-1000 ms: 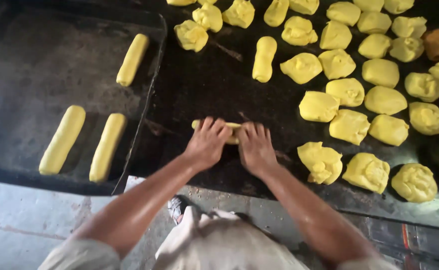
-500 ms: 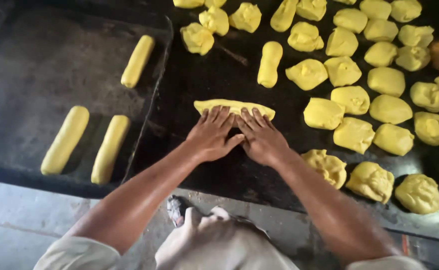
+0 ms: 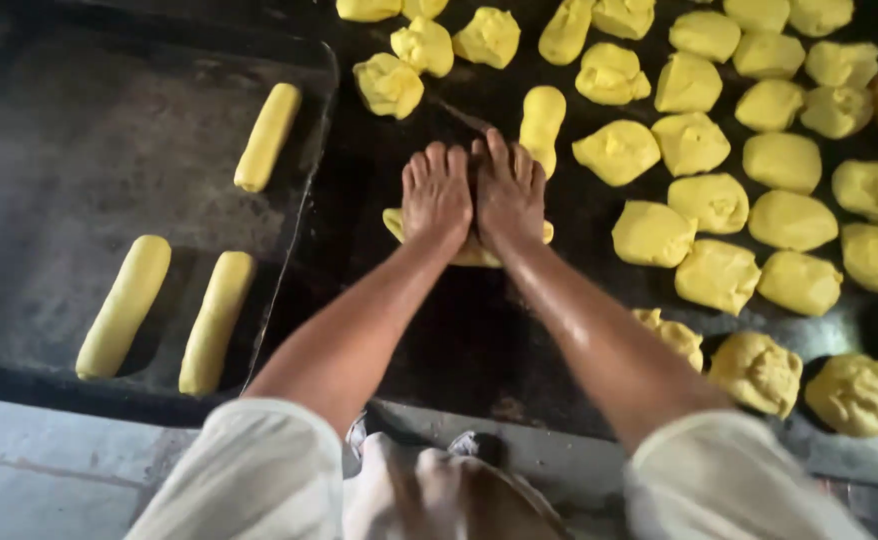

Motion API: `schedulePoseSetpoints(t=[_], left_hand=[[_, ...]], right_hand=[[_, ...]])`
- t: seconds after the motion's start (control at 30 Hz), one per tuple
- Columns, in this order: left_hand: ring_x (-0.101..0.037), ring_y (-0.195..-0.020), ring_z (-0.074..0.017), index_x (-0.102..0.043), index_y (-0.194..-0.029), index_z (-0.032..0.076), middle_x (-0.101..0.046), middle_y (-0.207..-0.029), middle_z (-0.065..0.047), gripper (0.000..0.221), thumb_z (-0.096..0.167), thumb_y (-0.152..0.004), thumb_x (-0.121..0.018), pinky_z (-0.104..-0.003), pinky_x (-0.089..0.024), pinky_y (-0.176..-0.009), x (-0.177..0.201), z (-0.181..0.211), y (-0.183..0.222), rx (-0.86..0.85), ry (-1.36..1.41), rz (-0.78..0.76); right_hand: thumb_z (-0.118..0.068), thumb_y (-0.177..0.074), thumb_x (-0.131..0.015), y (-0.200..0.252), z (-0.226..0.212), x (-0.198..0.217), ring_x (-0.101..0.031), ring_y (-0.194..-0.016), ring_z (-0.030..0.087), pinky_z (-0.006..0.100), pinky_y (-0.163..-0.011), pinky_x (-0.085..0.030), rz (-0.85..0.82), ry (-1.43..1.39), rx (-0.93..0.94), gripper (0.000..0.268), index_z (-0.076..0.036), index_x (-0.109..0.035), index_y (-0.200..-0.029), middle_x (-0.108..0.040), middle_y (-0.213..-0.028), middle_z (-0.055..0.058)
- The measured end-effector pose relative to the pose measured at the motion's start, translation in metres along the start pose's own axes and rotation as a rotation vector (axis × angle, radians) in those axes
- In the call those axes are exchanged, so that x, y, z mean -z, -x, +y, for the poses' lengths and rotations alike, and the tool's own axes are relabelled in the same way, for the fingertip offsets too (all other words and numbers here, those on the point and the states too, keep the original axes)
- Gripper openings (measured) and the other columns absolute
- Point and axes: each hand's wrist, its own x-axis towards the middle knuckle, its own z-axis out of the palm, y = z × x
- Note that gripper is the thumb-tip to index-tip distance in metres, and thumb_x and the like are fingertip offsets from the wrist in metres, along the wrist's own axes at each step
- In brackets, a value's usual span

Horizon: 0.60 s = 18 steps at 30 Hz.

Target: Shaping and rolling individual pieces of yellow dough on a large flat surface and placing them on a tray.

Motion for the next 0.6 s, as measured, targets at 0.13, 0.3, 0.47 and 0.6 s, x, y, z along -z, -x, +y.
schedulePoseSetpoints(t=[0.13,0.3,0.47,0.6], left_hand=[[-0.047,-0.126,-0.0403,-0.053,-0.132,0.008,-0.052,-0.135,-0.02,0.038,0.013,-0.094,-0.056,-0.055,-0.041,-0.109,-0.013,-0.017,-0.008,-0.015,-0.101,-0.243],[-0.055,-0.126,-0.0362,-0.06,-0.129,0.01,-0.06,-0.131,-0.017,0.033,0.026,-0.101,-0.054,-0.049,-0.047,-0.105,0.022,-0.06,-0.005,0.126,0.32,-0.344],[-0.069,-0.086,-0.039,-0.059,-0.097,0.02,-0.07,-0.096,-0.016,0.044,0.052,-0.074,-0.08,-0.05,-0.053,-0.07,0.03,-0.094,0.059,-0.2,-0.242,0.067],[-0.066,-0.074,-0.0386,-0.053,-0.107,0.008,-0.063,-0.081,-0.015,0.039,0.027,-0.087,-0.08,-0.045,-0.055,-0.062,0.04,-0.065,0.051,0.054,0.451,-0.129]], right_hand=[[-0.014,-0.091,-0.058,-0.005,0.009,-0.017,-0.049,-0.135,0.043,0.055,-0.111,-0.036,-0.105,-0.147,0.18,0.049,-0.006,-0.056,-0.139,-0.054,-0.151,0.015],[-0.027,-0.109,-0.051,0.005,0.025,0.045,-0.061,-0.126,0.03,0.045,-0.109,-0.05,-0.23,-0.765,-0.265,0.028,-0.015,-0.068,-0.127,-0.064,-0.133,0.012],[-0.048,-0.092,-0.077,0.048,0.039,0.072,-0.062,-0.101,0.037,0.05,-0.081,-0.053,-0.502,-0.115,-0.309,0.039,-0.01,-0.073,-0.099,-0.067,-0.11,0.018],[-0.033,-0.086,-0.083,0.039,0.037,0.082,-0.066,-0.089,0.035,0.047,-0.074,-0.055,-0.425,-0.417,-0.375,0.041,-0.005,-0.063,-0.108,-0.069,-0.102,0.019]])
